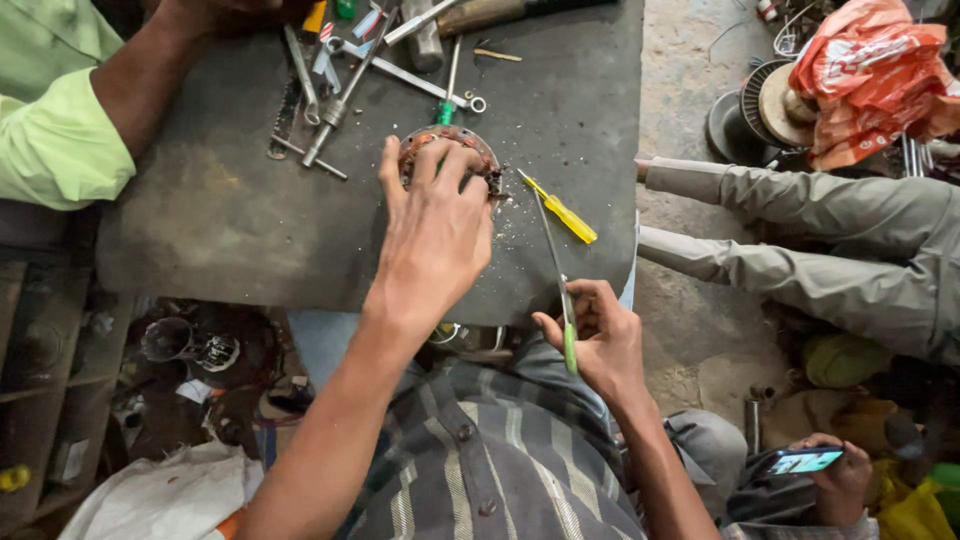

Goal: The person repairs a motor stator by inserting wires, using a screwdriver to press them into slots, and trimming excess wire with scissors.

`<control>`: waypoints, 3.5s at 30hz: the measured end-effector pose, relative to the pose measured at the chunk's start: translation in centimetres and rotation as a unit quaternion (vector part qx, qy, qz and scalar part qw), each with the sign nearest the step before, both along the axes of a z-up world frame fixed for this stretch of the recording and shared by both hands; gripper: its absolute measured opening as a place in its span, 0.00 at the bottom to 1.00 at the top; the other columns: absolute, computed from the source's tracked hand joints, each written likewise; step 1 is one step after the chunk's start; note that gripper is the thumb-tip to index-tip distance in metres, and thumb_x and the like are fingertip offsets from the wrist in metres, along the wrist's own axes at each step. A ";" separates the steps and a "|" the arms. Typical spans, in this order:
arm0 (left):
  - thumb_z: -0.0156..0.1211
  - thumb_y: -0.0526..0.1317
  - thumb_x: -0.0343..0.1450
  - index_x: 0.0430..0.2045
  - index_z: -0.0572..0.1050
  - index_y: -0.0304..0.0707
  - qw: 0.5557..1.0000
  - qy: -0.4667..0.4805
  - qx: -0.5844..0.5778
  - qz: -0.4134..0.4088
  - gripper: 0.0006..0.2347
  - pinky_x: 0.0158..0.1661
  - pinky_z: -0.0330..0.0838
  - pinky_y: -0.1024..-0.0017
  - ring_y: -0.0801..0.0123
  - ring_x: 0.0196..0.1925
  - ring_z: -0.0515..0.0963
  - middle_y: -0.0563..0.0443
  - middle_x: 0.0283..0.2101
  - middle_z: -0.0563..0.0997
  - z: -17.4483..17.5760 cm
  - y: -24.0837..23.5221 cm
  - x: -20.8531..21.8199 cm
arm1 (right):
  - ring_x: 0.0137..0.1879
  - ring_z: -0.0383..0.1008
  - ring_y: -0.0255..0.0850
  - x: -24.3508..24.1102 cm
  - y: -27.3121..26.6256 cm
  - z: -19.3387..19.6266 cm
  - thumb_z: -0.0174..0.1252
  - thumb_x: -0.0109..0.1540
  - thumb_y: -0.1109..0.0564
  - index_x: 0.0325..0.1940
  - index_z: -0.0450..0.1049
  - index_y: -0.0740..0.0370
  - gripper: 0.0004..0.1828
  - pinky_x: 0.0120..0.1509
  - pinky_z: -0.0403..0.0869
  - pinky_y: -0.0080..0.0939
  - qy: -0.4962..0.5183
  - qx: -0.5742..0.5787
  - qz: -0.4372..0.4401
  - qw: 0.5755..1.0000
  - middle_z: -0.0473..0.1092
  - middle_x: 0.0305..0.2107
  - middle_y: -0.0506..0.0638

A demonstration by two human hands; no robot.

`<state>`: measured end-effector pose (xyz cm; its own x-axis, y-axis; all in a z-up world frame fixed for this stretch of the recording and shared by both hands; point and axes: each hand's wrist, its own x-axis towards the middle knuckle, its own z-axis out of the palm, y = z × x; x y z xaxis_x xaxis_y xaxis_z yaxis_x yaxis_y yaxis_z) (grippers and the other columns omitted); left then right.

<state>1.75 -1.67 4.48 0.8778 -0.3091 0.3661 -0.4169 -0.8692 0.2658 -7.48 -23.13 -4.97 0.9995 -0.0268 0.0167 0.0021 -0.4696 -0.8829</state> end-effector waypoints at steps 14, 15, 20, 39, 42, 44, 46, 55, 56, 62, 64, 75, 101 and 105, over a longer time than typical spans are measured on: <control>0.61 0.41 0.75 0.35 0.79 0.37 0.975 0.061 -0.213 -0.012 0.06 0.69 0.54 0.50 0.57 0.65 0.68 0.52 0.61 0.72 -1.0 2.4 2.2 | 0.28 0.67 0.26 0.0 -0.3 0.2 0.76 0.54 0.54 0.49 0.73 0.65 0.26 0.30 0.71 0.30 0.002 -0.011 0.003 1.000 0.67 0.21 0.44; 0.63 0.40 0.74 0.33 0.80 0.37 0.984 0.037 -0.172 -0.020 0.06 0.71 0.50 0.47 0.55 0.66 0.67 0.50 0.60 0.72 -0.9 2.5 1.8 | 0.27 0.68 0.26 0.1 -0.4 0.3 0.76 0.53 0.54 0.49 0.73 0.65 0.26 0.29 0.71 0.30 0.007 -0.013 0.006 1.000 0.67 0.21 0.44; 0.68 0.42 0.65 0.20 0.78 0.38 0.994 0.032 -0.108 0.008 0.08 0.67 0.42 0.35 0.53 0.68 0.63 0.47 0.60 0.70 -0.9 1.1 0.2 | 0.26 0.67 0.27 0.4 -0.2 1.0 0.76 0.53 0.54 0.49 0.73 0.65 0.26 0.29 0.71 0.31 0.013 -0.041 0.010 0.999 0.67 0.20 0.45; 0.63 0.36 0.67 0.27 0.78 0.36 0.983 -0.006 -0.178 0.052 0.03 0.71 0.50 0.44 0.54 0.64 0.70 0.48 0.62 0.72 -3.4 0.3 -0.5 | 0.26 0.66 0.27 0.4 0.2 1.5 0.75 0.53 0.54 0.50 0.73 0.65 0.26 0.29 0.70 0.30 0.045 -0.040 0.007 0.998 0.68 0.20 0.44; 0.62 0.36 0.68 0.27 0.78 0.36 0.981 0.012 -0.175 0.080 0.03 0.71 0.50 0.44 0.58 0.59 0.74 0.48 0.59 0.73 -3.9 0.0 -0.2 | 0.26 0.67 0.27 0.5 0.2 1.7 0.75 0.53 0.53 0.49 0.73 0.65 0.26 0.30 0.70 0.30 0.040 -0.048 0.010 0.998 0.68 0.20 0.44; 0.63 0.37 0.69 0.27 0.78 0.36 0.980 0.015 -0.186 0.072 0.04 0.71 0.50 0.44 0.59 0.58 0.75 0.48 0.59 0.74 -4.0 0.2 -0.3 | 0.26 0.66 0.28 0.4 0.1 1.8 0.75 0.53 0.54 0.49 0.73 0.65 0.26 0.29 0.70 0.31 0.039 -0.056 0.009 0.998 0.67 0.19 0.45; 0.64 0.38 0.68 0.26 0.78 0.36 0.977 0.011 -0.201 0.068 0.05 0.70 0.50 0.45 0.58 0.58 0.75 0.47 0.58 0.74 -4.0 0.3 -0.2 | 0.26 0.65 0.29 0.4 0.1 1.8 0.75 0.53 0.54 0.49 0.74 0.65 0.26 0.29 0.68 0.32 0.041 -0.062 0.009 0.997 0.66 0.19 0.46; 0.62 0.39 0.68 0.24 0.79 0.37 0.977 0.014 -0.185 0.106 0.05 0.70 0.47 0.45 0.56 0.62 0.70 0.48 0.57 0.75 -4.1 -1.0 0.0 | 0.28 0.66 0.27 0.4 0.2 1.5 0.75 0.54 0.54 0.49 0.73 0.66 0.25 0.31 0.71 0.30 0.020 -0.048 0.011 0.999 0.68 0.21 0.45; 0.62 0.39 0.69 0.25 0.79 0.37 0.978 0.017 -0.183 0.099 0.05 0.70 0.47 0.45 0.55 0.64 0.69 0.48 0.58 0.74 -4.1 -0.7 0.1 | 0.28 0.67 0.27 0.5 0.1 1.5 0.75 0.54 0.54 0.49 0.73 0.66 0.25 0.31 0.71 0.30 0.034 -0.045 0.009 0.998 0.68 0.21 0.45; 0.62 0.40 0.69 0.31 0.78 0.33 0.976 0.070 -0.204 0.036 0.08 0.70 0.43 0.42 0.51 0.64 0.67 0.43 0.62 0.70 -3.7 0.8 -0.1 | 0.26 0.68 0.26 0.7 0.2 1.5 0.74 0.54 0.54 0.49 0.73 0.66 0.25 0.30 0.71 0.30 0.053 -0.034 0.004 0.998 0.68 0.19 0.45; 0.62 0.40 0.68 0.30 0.78 0.34 0.973 0.077 -0.213 0.034 0.08 0.70 0.42 0.42 0.51 0.64 0.67 0.44 0.62 0.69 -3.7 0.8 -0.1 | 0.26 0.68 0.26 0.7 0.1 1.5 0.74 0.54 0.54 0.49 0.73 0.66 0.25 0.29 0.71 0.31 0.058 -0.040 0.004 0.998 0.69 0.19 0.45; 0.62 0.38 0.65 0.26 0.74 0.31 0.982 0.091 -0.164 0.012 0.08 0.69 0.40 0.37 0.40 0.68 0.58 0.36 0.65 0.63 -3.9 1.3 0.4 | 0.27 0.68 0.27 0.8 0.0 1.0 0.75 0.53 0.54 0.50 0.73 0.64 0.26 0.30 0.71 0.32 0.053 -0.042 0.003 0.998 0.70 0.20 0.45; 0.65 0.39 0.67 0.34 0.78 0.33 0.961 0.081 -0.263 -0.002 0.09 0.69 0.53 0.45 0.45 0.67 0.67 0.38 0.63 0.68 -3.0 2.2 -1.7 | 0.19 0.65 0.28 1.5 -0.6 4.9 0.73 0.52 0.55 0.46 0.74 0.64 0.22 0.20 0.63 0.31 0.272 0.153 0.124 0.942 0.68 0.19 0.43; 0.65 0.38 0.68 0.34 0.80 0.34 0.968 0.049 -0.246 0.028 0.07 0.70 0.51 0.42 0.44 0.66 0.66 0.38 0.61 0.70 -3.0 2.1 -2.3 | 0.18 0.66 0.29 2.6 0.1 5.8 0.74 0.51 0.53 0.45 0.75 0.63 0.23 0.19 0.63 0.32 0.265 0.103 0.123 0.951 0.68 0.17 0.43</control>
<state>-0.59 0.43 1.52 0.9262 -0.0698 0.3706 -0.3246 -0.6476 0.6894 -4.88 -23.08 0.82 0.8422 0.2608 -0.4719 -0.3821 -0.3287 -0.8637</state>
